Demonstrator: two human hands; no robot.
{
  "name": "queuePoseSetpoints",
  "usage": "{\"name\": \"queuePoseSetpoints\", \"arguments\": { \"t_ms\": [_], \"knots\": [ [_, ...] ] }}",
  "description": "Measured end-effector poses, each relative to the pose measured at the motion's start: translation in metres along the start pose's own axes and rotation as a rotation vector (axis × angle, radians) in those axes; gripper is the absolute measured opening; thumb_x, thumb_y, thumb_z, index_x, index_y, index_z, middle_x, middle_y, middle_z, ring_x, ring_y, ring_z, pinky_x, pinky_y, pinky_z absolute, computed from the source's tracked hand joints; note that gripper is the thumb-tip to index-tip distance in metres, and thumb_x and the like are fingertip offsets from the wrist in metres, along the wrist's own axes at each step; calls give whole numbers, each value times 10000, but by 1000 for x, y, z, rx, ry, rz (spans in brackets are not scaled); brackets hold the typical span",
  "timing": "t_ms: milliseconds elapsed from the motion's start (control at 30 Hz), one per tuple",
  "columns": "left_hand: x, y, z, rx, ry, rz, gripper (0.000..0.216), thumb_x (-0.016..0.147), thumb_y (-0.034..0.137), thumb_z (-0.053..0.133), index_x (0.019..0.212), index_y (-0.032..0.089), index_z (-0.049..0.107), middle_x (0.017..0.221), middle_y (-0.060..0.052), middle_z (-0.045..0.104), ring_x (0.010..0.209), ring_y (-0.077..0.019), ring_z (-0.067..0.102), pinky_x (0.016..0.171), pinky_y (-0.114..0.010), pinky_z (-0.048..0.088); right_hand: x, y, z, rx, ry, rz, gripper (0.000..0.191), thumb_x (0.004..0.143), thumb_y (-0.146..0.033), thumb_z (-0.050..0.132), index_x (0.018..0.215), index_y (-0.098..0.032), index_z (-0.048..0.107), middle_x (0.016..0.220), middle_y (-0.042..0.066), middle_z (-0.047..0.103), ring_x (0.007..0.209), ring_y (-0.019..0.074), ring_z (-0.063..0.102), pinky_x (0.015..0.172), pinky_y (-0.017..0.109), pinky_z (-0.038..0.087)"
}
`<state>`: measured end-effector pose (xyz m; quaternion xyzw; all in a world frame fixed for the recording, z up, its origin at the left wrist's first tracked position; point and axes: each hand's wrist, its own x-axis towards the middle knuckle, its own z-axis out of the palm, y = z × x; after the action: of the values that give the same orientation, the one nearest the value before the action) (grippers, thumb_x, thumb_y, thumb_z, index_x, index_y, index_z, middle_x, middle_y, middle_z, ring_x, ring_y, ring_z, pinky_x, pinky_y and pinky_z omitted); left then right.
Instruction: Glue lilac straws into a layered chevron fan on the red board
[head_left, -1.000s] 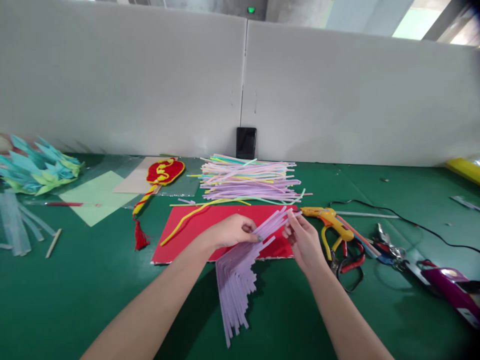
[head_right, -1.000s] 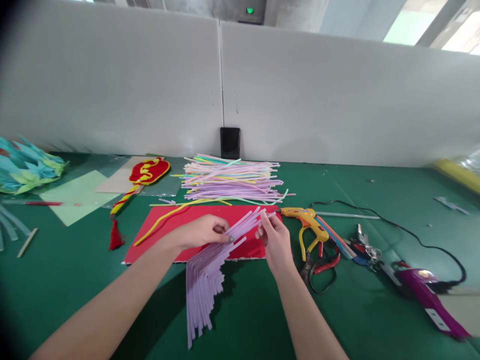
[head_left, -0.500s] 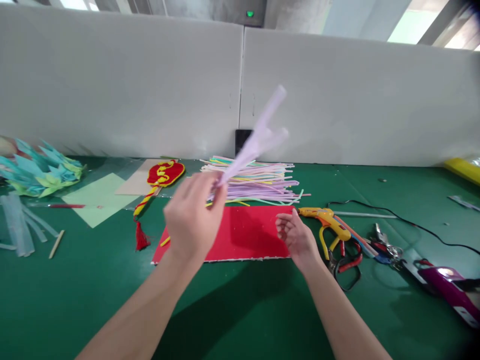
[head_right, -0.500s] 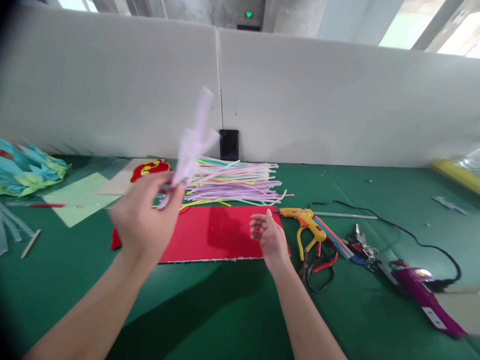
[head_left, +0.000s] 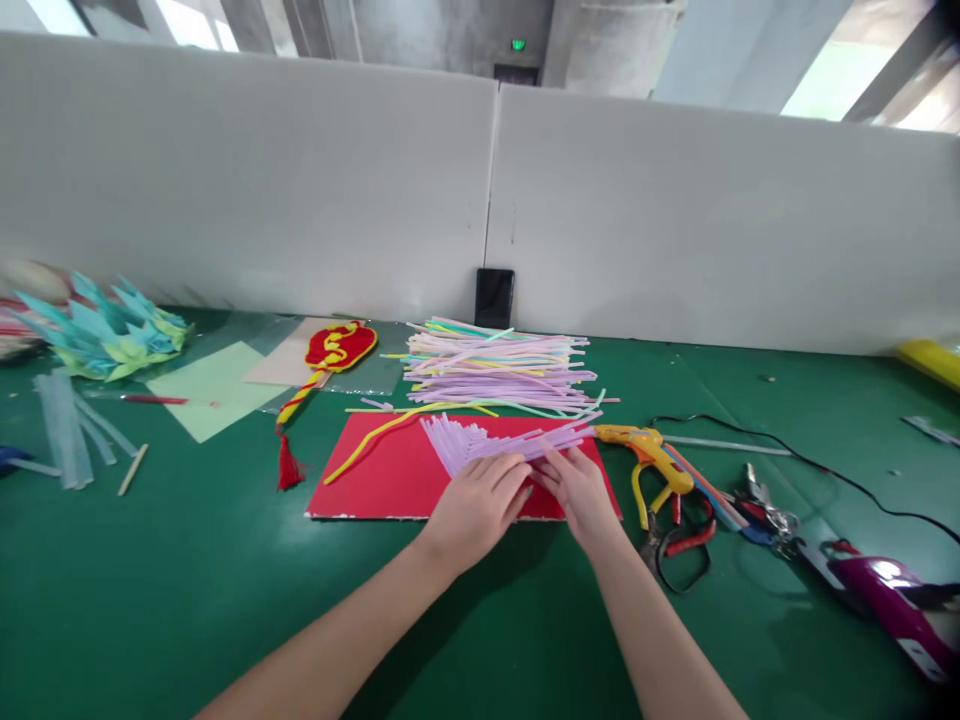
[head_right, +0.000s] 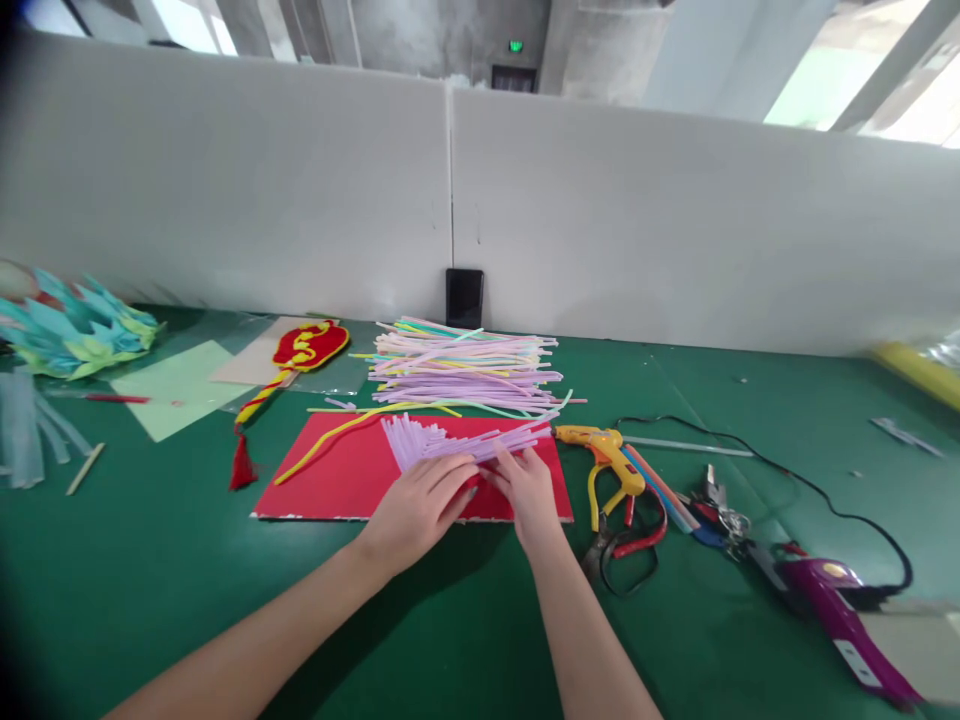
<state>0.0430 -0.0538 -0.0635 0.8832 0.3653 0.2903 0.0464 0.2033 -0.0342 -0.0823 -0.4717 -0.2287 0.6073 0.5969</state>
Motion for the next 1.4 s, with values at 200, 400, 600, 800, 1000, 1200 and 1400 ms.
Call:
{"name": "queuePoseSetpoints", "arguments": {
  "t_ms": [200, 400, 600, 800, 1000, 1200, 1400],
  "knots": [
    [-37, -25, -17, -70, 79, -244, 249, 918, 200, 409, 1111, 205, 565, 1131, -83, 631, 1071, -201, 579, 928, -367, 475, 0, 6, -3, 31, 22, -39, 354, 590, -241, 801, 887, -177, 619, 834, 16, 711, 822, 190, 680, 790, 375, 582],
    [-38, -44, -22, -82, 235, -566, 247, 921, 241, 398, 1128, 207, 527, 1164, -97, 588, 1120, -228, 536, 961, -430, 446, 2, 2, -10, 77, 0, -71, 292, 634, -234, 776, 884, -196, 629, 897, 12, 707, 853, 193, 678, 792, 399, 586],
    [-41, -39, -18, 27, 89, -476, 368, 916, 247, 413, 1281, 200, 436, 1364, -102, 454, 1287, -222, 393, 1059, -424, 354, 6, -1, -11, -23, -48, -35, 326, 621, -271, 785, 903, -185, 645, 870, 30, 713, 817, 203, 682, 750, 395, 595],
    [-42, -32, -12, 112, -286, -306, 627, 887, 479, 437, 1428, 214, 259, 1502, -91, 277, 1380, -257, 243, 1099, -497, 250, 14, 9, -6, -237, 51, -197, 436, 648, -344, 754, 1025, -164, 626, 815, 15, 701, 741, 189, 663, 662, 378, 618],
    [-42, -35, -11, 158, -318, -277, 599, 903, 496, 385, 1425, 217, 287, 1511, -84, 252, 1391, -253, 212, 1097, -504, 236, 15, 16, -7, -285, 220, -344, 929, 604, -287, 779, 1410, -215, 322, 634, -67, 623, 645, 158, 642, 534, 258, 603],
    [-43, -34, -11, 155, -302, -273, 551, 922, 476, 345, 1418, 239, 301, 1508, -71, 266, 1387, -245, 223, 1094, -498, 246, 16, 15, -8, -393, 205, -365, 987, 631, -307, 756, 1453, -225, 216, 653, -53, 615, 603, 166, 649, 484, 256, 580],
    [-42, -36, -11, 139, -291, -303, 436, 953, 292, 314, 1387, 271, 348, 1499, -36, 297, 1374, -210, 264, 1097, -451, 269, 17, 15, -12, -409, 148, -343, 907, 713, -398, 660, 1462, -244, 174, 838, 12, 670, 556, 152, 636, 452, 264, 542]
  ]
}}
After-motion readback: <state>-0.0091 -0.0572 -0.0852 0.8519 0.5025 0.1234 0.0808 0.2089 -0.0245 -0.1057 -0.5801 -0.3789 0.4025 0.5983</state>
